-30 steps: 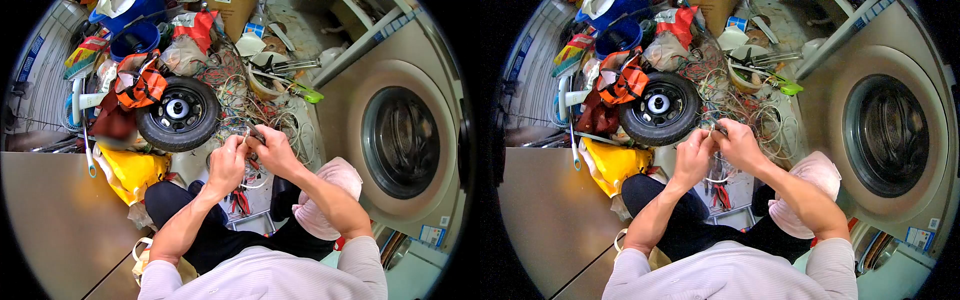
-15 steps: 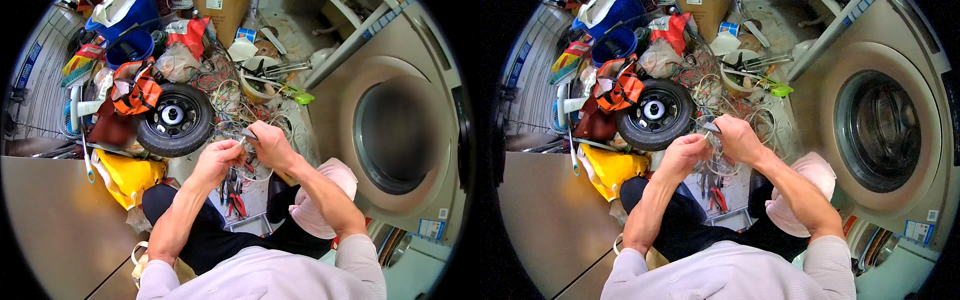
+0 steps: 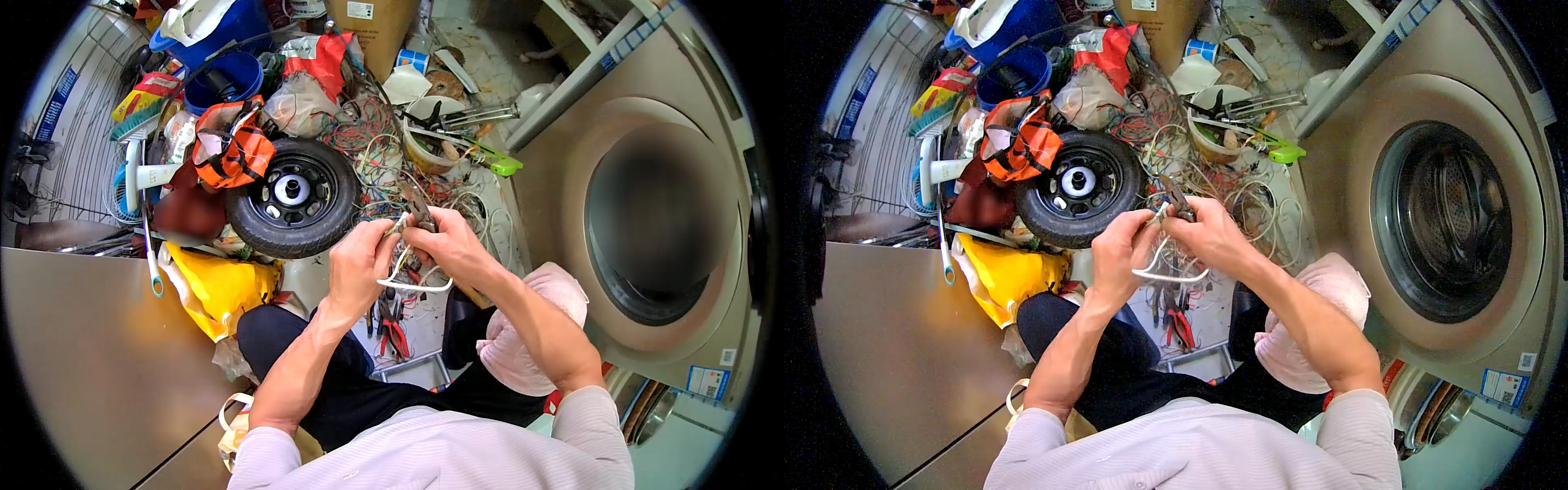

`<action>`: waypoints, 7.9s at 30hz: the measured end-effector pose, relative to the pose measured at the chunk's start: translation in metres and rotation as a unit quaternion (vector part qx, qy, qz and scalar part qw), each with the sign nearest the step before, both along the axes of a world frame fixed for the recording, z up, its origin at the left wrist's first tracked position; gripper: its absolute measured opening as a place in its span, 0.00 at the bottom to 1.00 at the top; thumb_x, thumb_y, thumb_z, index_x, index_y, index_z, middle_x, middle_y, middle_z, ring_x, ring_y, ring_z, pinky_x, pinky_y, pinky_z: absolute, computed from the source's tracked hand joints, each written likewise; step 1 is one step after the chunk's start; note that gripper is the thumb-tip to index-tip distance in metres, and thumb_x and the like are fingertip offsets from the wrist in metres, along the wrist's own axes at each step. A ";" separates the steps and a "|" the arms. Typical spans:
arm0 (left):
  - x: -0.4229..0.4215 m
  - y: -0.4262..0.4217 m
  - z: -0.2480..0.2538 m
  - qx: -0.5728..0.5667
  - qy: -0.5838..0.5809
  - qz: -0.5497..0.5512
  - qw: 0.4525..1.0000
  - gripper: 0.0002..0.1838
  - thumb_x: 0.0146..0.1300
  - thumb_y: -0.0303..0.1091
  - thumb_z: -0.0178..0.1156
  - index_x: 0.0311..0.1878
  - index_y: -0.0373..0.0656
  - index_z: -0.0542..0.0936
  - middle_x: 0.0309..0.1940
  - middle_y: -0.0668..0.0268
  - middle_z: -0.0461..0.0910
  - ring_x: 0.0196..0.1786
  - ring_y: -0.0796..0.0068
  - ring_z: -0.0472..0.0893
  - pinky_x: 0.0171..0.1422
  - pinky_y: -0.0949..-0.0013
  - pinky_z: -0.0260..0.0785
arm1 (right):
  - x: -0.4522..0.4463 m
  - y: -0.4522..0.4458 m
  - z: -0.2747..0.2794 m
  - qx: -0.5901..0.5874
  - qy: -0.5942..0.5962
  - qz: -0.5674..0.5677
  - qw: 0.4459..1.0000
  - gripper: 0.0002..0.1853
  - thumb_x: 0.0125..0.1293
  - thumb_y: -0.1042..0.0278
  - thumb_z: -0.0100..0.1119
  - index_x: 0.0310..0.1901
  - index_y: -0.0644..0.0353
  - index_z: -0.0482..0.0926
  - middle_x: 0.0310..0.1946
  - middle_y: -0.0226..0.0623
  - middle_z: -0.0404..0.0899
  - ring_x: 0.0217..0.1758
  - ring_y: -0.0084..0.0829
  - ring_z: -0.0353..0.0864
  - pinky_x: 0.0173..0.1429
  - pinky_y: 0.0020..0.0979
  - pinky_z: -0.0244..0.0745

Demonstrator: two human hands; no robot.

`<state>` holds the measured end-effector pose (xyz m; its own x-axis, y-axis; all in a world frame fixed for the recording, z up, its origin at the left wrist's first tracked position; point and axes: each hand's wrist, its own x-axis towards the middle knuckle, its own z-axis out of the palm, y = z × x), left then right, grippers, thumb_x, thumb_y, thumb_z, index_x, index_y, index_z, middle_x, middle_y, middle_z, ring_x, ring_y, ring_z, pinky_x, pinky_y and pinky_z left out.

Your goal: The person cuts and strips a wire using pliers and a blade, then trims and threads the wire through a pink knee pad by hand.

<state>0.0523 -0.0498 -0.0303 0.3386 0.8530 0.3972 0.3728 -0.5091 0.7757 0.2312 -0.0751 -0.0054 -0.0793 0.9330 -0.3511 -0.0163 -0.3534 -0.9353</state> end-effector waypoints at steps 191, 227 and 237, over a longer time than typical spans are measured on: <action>-0.003 -0.047 0.040 0.079 0.140 -0.049 0.986 0.07 0.51 0.21 0.63 0.32 0.41 0.75 0.23 0.60 0.71 0.26 0.59 0.79 0.30 0.59 0.72 | 0.040 0.035 0.002 0.213 -0.356 -0.285 0.864 0.04 0.66 0.76 0.59 0.34 0.67 0.77 0.27 0.44 0.76 0.30 0.38 0.75 0.37 0.38 0.72; -0.002 -0.024 0.020 0.158 0.098 -0.049 0.981 0.10 0.51 0.20 0.66 0.38 0.37 0.82 0.26 0.63 0.76 0.26 0.61 0.77 0.30 0.61 0.69 | 0.001 -0.012 0.002 0.345 -0.373 0.024 0.861 0.12 0.50 0.74 0.71 0.34 0.63 0.77 0.28 0.44 0.79 0.31 0.46 0.82 0.35 0.39 0.78; -0.002 -0.021 0.026 0.207 0.065 -0.036 0.975 0.15 0.51 0.18 0.68 0.45 0.37 0.85 0.29 0.62 0.81 0.28 0.62 0.80 0.32 0.64 0.71 | 0.005 -0.010 0.010 -0.026 0.115 -0.136 0.984 0.05 0.67 0.71 0.57 0.34 0.62 0.77 0.20 0.35 0.77 0.20 0.26 0.76 0.24 0.31 0.71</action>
<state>0.0502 -0.0708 -0.0043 0.4620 0.6008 0.6524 0.4070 -0.7972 0.4459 0.2360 -0.0856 0.0044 0.0867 0.9118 -0.4014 -0.3261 -0.3548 -0.8762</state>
